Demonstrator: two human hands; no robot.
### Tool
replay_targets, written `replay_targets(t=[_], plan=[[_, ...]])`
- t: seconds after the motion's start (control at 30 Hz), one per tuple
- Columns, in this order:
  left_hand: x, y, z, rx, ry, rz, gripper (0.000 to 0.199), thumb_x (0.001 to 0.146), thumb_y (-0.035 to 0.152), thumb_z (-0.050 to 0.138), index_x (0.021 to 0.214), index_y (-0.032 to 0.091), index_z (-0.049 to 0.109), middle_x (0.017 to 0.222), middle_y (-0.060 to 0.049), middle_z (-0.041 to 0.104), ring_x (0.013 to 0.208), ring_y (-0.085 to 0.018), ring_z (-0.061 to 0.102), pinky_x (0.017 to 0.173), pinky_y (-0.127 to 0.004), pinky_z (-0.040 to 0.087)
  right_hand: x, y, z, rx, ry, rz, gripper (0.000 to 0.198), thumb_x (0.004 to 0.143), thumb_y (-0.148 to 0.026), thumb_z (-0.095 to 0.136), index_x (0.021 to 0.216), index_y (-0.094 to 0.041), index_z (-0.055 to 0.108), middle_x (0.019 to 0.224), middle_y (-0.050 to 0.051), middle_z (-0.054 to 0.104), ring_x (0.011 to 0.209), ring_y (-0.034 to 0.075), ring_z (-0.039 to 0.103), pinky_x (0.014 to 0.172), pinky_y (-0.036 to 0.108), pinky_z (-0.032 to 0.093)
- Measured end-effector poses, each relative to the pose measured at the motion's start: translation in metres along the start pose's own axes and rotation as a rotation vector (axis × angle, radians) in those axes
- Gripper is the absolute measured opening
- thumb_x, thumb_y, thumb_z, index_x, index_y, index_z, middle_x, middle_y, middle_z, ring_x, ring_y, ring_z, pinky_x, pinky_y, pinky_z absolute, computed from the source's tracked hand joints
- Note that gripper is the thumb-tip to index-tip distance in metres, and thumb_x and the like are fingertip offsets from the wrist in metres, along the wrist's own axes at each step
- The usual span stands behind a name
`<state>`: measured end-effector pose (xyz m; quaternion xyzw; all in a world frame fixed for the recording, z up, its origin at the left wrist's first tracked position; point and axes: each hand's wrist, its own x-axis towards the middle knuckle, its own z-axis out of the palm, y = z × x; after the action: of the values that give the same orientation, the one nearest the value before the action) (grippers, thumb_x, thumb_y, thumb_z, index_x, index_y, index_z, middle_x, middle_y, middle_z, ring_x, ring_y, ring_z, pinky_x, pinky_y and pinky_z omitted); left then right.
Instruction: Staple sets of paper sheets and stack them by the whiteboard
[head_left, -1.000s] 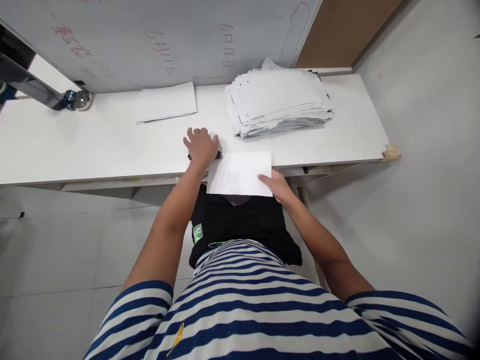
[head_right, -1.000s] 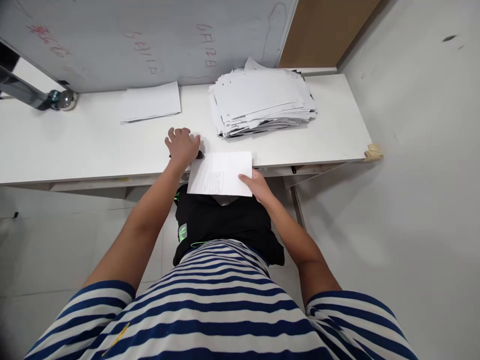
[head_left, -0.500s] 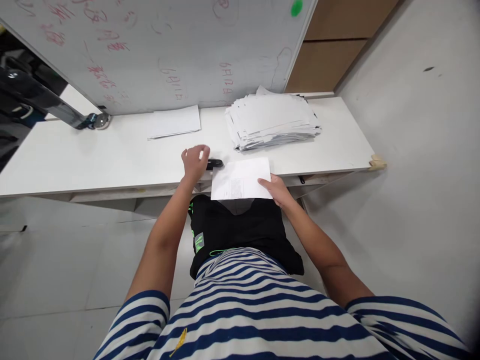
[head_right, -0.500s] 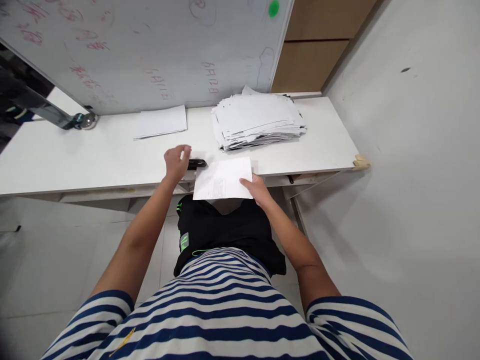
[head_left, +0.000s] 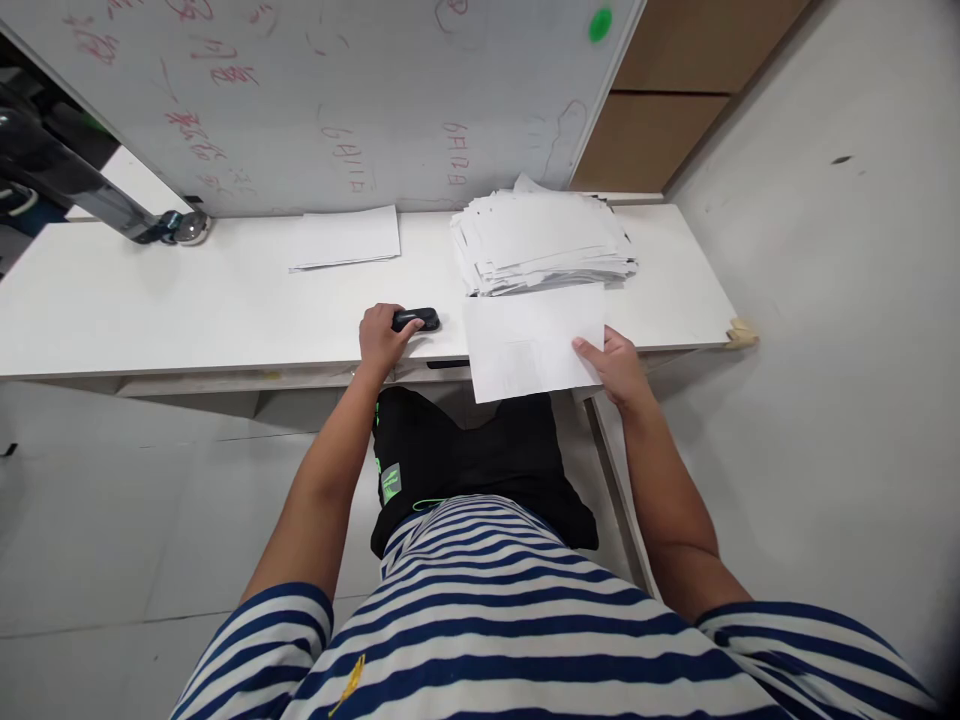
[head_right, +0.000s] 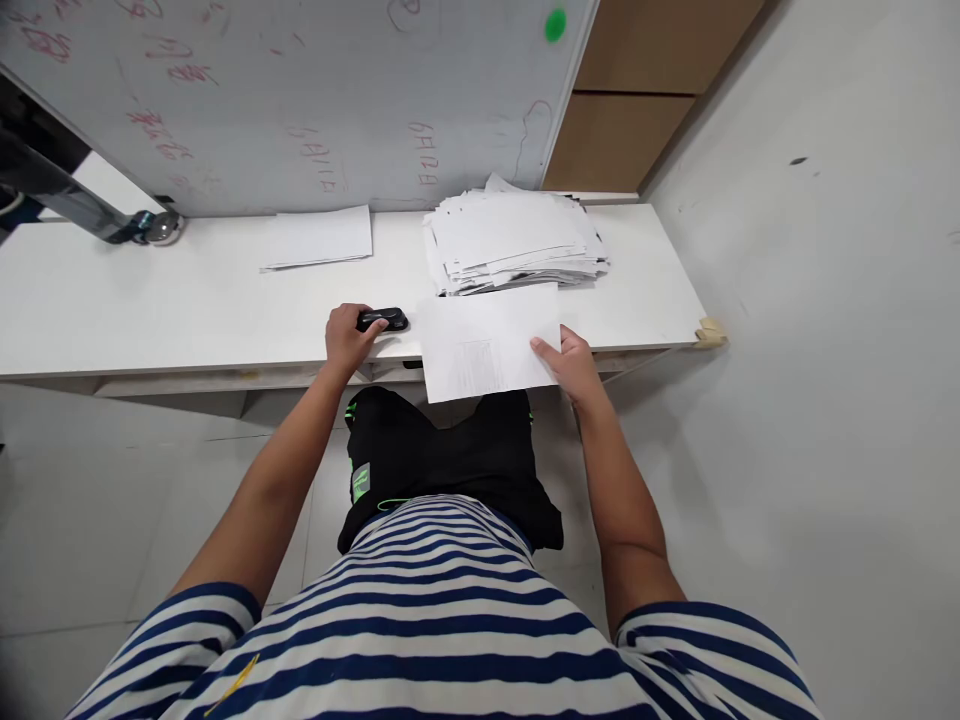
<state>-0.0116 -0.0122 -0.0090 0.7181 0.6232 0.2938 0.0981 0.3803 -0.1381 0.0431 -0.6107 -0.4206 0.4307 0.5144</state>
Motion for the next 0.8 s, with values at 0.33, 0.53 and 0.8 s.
replay_targets(t=[0.33, 0.53, 0.8], plan=[[-0.001, 0.003, -0.002, -0.023, -0.040, -0.011, 0.038, 0.082, 0.049, 0.074, 0.110, 0.026, 0.063, 0.117, -0.012, 0.065, 0.114, -0.033, 0.057, 0.098, -0.048, 0.042, -0.002, 0.004, 0.025, 0.064, -0.016, 0.023, 0.050, 0.068, -0.055, 0.085, 0.104, -0.023, 0.071, 0.108, 0.008, 0.079, 0.105, 0.029, 0.074, 0.099, 0.046, 0.058], [-0.002, 0.001, 0.002, -0.028, -0.023, -0.005, 0.031, 0.085, 0.044, 0.070, 0.108, 0.024, 0.066, 0.113, -0.013, 0.066, 0.112, -0.034, 0.059, 0.098, -0.049, 0.042, 0.028, -0.022, 0.080, 0.064, -0.082, -0.045, 0.054, 0.078, -0.059, 0.075, 0.117, -0.023, 0.066, 0.115, 0.008, 0.076, 0.115, 0.029, 0.069, 0.102, 0.046, 0.056], [-0.005, 0.003, 0.006, -0.035, -0.027, 0.020, 0.040, 0.085, 0.054, 0.073, 0.110, 0.023, 0.065, 0.110, -0.013, 0.068, 0.106, -0.033, 0.061, 0.094, -0.046, 0.043, 0.167, -0.074, 0.283, -0.051, -0.286, 0.015, 0.023, 0.097, -0.038, 0.054, 0.110, -0.019, 0.054, 0.112, 0.004, 0.068, 0.113, 0.019, 0.063, 0.100, 0.044, 0.055]])
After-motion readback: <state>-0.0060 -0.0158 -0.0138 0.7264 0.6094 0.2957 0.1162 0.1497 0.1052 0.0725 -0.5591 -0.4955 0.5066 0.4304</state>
